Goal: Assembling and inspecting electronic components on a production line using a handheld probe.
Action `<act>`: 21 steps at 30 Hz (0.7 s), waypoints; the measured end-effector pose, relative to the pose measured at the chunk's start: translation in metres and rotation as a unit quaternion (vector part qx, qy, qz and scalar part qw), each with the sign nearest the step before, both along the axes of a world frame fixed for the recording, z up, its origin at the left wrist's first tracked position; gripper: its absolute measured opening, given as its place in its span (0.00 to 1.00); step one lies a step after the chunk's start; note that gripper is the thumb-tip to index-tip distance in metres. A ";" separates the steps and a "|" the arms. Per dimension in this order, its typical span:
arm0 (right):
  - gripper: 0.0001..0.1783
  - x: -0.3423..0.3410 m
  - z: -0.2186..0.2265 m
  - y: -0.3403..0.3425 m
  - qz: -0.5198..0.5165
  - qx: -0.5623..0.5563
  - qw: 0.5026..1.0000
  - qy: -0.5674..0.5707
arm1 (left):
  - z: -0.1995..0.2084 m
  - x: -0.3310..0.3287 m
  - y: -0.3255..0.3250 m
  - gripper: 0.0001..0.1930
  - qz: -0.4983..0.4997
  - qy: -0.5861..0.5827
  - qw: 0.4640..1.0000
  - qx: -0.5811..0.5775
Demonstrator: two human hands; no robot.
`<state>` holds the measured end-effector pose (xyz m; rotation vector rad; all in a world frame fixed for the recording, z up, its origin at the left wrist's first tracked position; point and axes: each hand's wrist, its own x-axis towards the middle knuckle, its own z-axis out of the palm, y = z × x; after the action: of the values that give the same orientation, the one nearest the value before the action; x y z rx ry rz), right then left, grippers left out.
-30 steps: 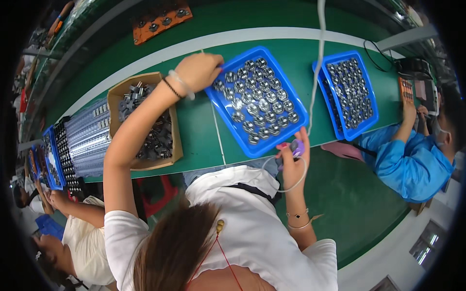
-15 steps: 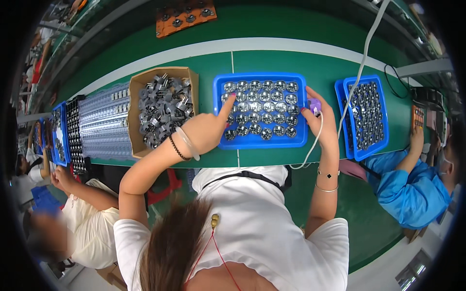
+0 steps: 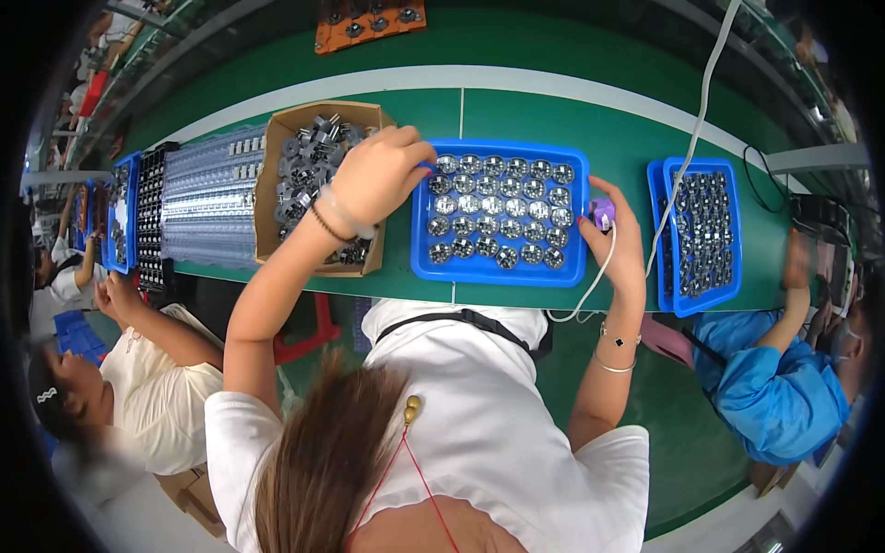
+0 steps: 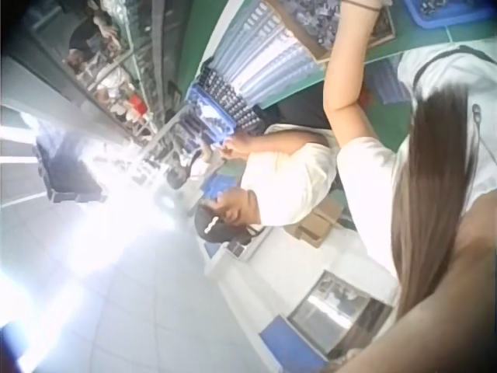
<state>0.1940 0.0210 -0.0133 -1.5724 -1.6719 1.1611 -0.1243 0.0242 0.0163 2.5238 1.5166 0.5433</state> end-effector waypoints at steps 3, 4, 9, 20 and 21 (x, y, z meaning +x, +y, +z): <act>0.30 0.001 0.002 -0.011 -0.016 0.083 0.994 -0.071 | -0.013 0.004 0.012 0.04 -0.041 0.032 0.999 -0.013; 0.30 -0.002 0.009 -0.015 -0.043 0.078 0.995 -0.039 | -0.016 0.003 0.012 0.04 -0.040 0.034 0.999 -0.013; 0.30 -0.011 0.027 -0.031 -0.032 -0.037 0.981 0.186 | -0.027 0.002 0.016 0.03 -0.067 0.042 0.997 0.012; 0.27 -0.089 0.039 0.003 0.136 0.256 0.955 0.063 | 0.021 0.015 -0.008 0.06 -0.065 -0.026 0.996 0.058; 0.27 -0.098 0.037 0.005 0.138 0.238 0.958 0.081 | 0.022 0.017 -0.009 0.07 -0.071 -0.045 0.994 0.069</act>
<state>0.0964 0.0261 0.0241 -0.9465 -1.9191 0.8930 -0.1073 0.0147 0.0379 2.6431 1.2988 0.7538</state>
